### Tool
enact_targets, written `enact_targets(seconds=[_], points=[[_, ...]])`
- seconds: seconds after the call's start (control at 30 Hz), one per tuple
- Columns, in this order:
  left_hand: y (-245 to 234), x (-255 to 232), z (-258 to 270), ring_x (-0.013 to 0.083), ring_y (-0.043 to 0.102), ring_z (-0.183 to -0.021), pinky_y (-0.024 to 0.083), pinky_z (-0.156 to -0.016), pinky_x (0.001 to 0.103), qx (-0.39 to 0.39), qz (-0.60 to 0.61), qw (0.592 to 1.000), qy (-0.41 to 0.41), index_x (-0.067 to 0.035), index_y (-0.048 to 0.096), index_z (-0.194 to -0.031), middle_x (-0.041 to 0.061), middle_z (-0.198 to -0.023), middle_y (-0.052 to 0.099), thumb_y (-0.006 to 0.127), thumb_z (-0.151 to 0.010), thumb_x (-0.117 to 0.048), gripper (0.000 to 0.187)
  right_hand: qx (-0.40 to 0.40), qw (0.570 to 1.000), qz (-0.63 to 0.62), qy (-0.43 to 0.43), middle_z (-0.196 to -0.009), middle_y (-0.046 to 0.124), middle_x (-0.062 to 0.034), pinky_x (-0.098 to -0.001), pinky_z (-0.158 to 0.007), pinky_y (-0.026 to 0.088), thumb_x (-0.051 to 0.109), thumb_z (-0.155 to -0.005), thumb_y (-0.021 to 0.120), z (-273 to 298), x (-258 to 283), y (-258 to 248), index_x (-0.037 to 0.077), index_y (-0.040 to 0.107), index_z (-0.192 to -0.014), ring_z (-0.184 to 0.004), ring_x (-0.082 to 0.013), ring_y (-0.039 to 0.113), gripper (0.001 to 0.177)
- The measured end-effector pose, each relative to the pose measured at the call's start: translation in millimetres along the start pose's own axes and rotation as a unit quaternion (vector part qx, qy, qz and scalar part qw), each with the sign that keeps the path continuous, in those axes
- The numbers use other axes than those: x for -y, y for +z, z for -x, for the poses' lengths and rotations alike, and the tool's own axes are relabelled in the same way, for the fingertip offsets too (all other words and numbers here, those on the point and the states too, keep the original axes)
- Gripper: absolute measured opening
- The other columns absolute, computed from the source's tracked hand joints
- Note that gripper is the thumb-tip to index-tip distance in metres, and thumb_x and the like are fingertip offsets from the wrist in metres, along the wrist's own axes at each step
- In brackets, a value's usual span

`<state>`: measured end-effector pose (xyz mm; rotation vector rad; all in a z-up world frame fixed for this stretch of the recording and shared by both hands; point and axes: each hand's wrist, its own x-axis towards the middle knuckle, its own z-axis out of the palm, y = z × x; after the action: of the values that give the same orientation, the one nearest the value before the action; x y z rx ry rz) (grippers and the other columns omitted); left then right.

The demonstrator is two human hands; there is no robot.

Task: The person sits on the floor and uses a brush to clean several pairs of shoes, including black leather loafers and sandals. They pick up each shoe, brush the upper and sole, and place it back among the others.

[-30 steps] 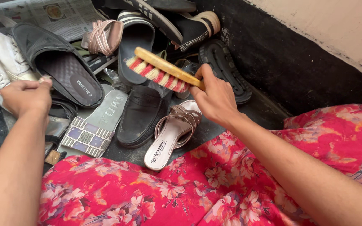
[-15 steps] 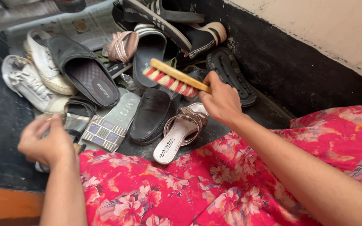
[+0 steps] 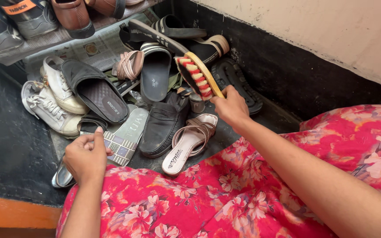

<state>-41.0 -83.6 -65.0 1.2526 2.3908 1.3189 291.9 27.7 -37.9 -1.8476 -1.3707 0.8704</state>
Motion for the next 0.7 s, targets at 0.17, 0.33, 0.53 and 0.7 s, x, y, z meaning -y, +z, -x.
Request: enact_targets(seconds=[0.17, 0.33, 0.53, 0.7], points=[[4, 5, -1, 0.0136, 0.076, -0.075, 0.056, -0.078, 0.029, 0.029, 0.075, 0.997, -0.012, 0.000, 0.074, -0.093, 0.009, -0.085, 0.079, 0.073, -0.095, -0.025, 0.025, 0.024, 0.998, -0.066, 0.001, -0.078, 0.072, -0.0124, -0.0353, -0.059, 0.052, 0.030, -0.088, 0.069, 2, -2, 5, 0.002, 0.062, -0.105, -0.061, -0.0206, 0.067, 0.034], [21, 15, -17, 0.0179, 0.073, -0.092, 0.054, -0.081, 0.028, 0.063, 0.088, 0.994, 0.011, 0.000, 0.072, -0.112, 0.014, -0.104, 0.076, 0.078, -0.088, -0.017, 0.030, 0.045, 0.998, -0.049, -0.019, -0.080, 0.073, -0.0126, -0.0366, -0.061, 0.055, 0.032, -0.084, 0.069, 6, 1, 12, 0.004, 0.064, -0.105, -0.063, -0.0199, 0.069, 0.035], [60, 18, -45, 0.0179, 0.070, -0.099, 0.055, -0.080, 0.032, 0.164, 0.223, 0.953, -0.119, -0.003, 0.068, -0.123, 0.012, -0.114, 0.075, 0.079, -0.086, -0.018, 0.042, 0.034, 0.993, 0.067, -0.092, -0.091, 0.073, -0.0141, -0.0416, -0.080, 0.051, 0.040, -0.078, 0.073, 12, 6, 18, 0.007, 0.067, -0.104, -0.086, -0.0259, 0.069, 0.043], [80, 18, -104, 0.0276, 0.057, -0.127, 0.046, -0.106, 0.040, 0.194, 0.439, 0.853, -0.206, -0.002, 0.059, -0.136, 0.015, -0.141, 0.060, 0.077, -0.085, -0.032, 0.062, 0.060, 0.989, 0.095, -0.098, -0.090, 0.074, -0.0153, -0.0402, -0.079, 0.052, 0.039, -0.077, 0.073, 17, 13, 23, 0.006, 0.065, -0.105, -0.085, -0.0263, 0.072, 0.044]])
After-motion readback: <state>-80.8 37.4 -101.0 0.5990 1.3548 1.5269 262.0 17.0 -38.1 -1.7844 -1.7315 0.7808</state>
